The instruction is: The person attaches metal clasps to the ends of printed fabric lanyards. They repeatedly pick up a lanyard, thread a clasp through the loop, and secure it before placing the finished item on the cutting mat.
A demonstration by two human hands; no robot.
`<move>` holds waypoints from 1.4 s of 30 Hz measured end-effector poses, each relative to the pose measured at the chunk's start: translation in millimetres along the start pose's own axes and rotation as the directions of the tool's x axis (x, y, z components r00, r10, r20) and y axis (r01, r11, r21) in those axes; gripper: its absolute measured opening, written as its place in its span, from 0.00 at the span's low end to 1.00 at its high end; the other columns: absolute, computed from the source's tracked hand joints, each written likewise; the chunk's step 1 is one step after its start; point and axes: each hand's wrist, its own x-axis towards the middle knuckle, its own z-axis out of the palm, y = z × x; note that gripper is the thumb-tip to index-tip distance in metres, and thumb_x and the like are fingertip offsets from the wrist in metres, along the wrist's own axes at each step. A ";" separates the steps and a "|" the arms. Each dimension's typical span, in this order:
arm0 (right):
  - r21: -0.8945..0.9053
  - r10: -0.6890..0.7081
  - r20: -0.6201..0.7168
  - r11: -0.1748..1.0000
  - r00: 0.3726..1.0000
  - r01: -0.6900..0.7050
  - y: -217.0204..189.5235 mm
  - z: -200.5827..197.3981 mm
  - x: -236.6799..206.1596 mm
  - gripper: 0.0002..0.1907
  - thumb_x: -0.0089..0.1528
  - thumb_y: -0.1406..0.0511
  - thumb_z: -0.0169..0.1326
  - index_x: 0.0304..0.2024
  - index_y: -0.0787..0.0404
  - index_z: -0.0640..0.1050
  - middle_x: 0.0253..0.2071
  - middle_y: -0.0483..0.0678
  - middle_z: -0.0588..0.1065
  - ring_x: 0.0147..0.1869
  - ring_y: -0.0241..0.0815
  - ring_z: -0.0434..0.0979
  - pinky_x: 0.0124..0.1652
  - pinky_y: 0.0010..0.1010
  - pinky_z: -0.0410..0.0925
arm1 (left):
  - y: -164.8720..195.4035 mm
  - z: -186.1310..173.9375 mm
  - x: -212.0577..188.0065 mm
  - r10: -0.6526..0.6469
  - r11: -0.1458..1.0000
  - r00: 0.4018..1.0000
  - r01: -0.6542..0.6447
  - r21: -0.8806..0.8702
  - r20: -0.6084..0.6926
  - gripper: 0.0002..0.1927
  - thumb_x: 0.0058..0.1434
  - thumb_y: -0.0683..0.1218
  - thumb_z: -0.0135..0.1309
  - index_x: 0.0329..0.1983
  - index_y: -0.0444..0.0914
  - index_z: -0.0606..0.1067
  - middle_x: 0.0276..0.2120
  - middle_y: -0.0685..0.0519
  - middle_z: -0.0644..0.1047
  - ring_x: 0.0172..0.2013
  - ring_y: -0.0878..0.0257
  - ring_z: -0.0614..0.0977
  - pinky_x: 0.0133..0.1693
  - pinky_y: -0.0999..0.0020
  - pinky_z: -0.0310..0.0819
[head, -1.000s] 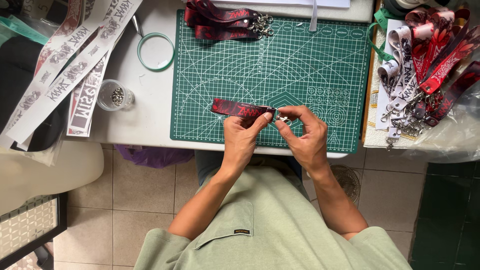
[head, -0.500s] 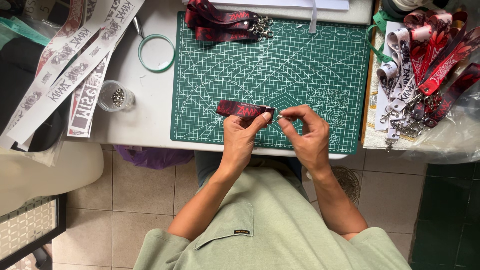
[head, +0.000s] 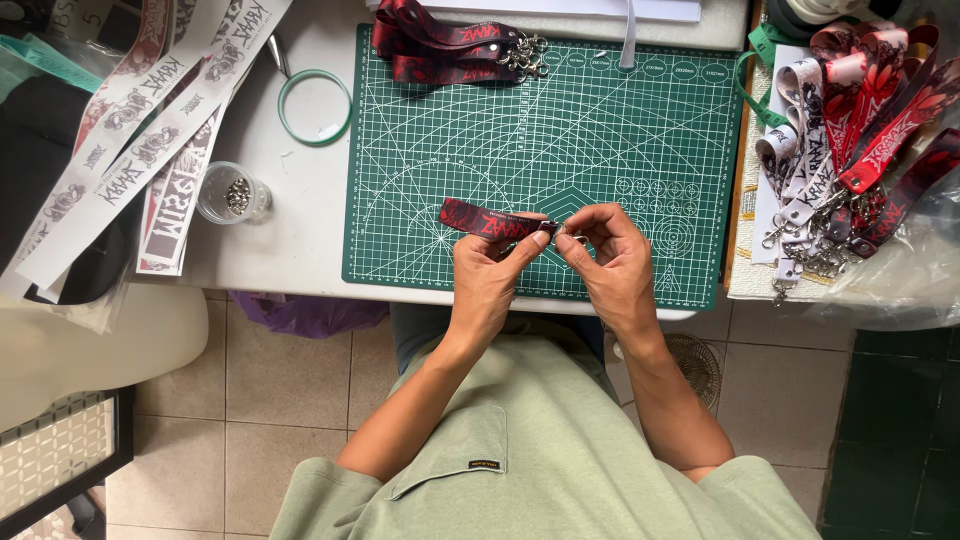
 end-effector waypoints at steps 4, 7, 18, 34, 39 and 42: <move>0.026 -0.014 0.018 1.000 1.000 0.014 -0.3 2.5 0.2 0.10 0.65 0.73 0.60 0.49 0.64 0.75 0.43 0.46 0.77 0.49 0.33 0.79 0.50 0.23 0.75 | 0.7 -2.4 1.3 -0.041 0.999 0.999 0.041 0.011 -0.015 0.12 0.64 0.38 0.62 0.50 0.31 0.80 0.40 0.51 0.83 0.41 0.69 0.83 0.46 0.74 0.78; -0.054 -0.044 0.011 0.998 0.999 0.044 -1.5 6.1 -1.6 0.12 0.65 0.73 0.61 0.50 0.65 0.75 0.44 0.46 0.77 0.49 0.34 0.78 0.51 0.24 0.75 | -1.5 -3.6 2.4 -0.022 1.000 0.999 0.022 0.005 -0.041 0.13 0.64 0.37 0.61 0.52 0.31 0.80 0.40 0.51 0.83 0.42 0.69 0.83 0.46 0.75 0.79; 0.184 0.157 0.015 0.970 0.987 -0.157 -3.5 3.6 3.1 0.12 0.64 0.71 0.60 0.49 0.63 0.77 0.42 0.47 0.77 0.44 0.32 0.79 0.47 0.23 0.76 | -10.0 -6.1 4.1 -0.015 1.000 1.000 0.015 -0.011 -0.009 0.14 0.66 0.38 0.61 0.54 0.30 0.79 0.42 0.49 0.83 0.43 0.68 0.83 0.49 0.74 0.79; -0.095 -0.189 0.055 0.976 0.980 0.194 -21.8 0.0 3.1 0.10 0.64 0.77 0.55 0.47 0.65 0.78 0.55 0.48 0.74 0.58 0.37 0.79 0.56 0.24 0.75 | -0.6 -3.5 7.6 -0.137 0.983 0.990 0.133 -0.129 -0.023 0.19 0.65 0.39 0.58 0.58 0.29 0.72 0.43 0.46 0.80 0.45 0.62 0.84 0.51 0.65 0.83; 0.014 0.032 -0.026 0.999 0.999 -0.032 -16.8 0.1 6.0 0.16 0.63 0.75 0.57 0.53 0.63 0.74 0.49 0.48 0.78 0.52 0.35 0.81 0.50 0.24 0.76 | -0.5 -3.3 5.5 -0.105 0.992 0.994 0.102 -0.073 -0.029 0.16 0.65 0.37 0.58 0.56 0.29 0.74 0.41 0.46 0.81 0.42 0.62 0.84 0.50 0.67 0.82; -0.365 -0.079 -0.030 0.929 0.996 0.063 -13.8 -1.0 -0.7 0.09 0.65 0.74 0.60 0.48 0.66 0.78 0.43 0.49 0.81 0.48 0.37 0.83 0.49 0.25 0.77 | -5.5 -3.5 8.2 -0.054 0.995 0.998 0.050 -0.089 -0.033 0.13 0.65 0.36 0.59 0.52 0.28 0.76 0.40 0.47 0.82 0.42 0.63 0.84 0.49 0.67 0.83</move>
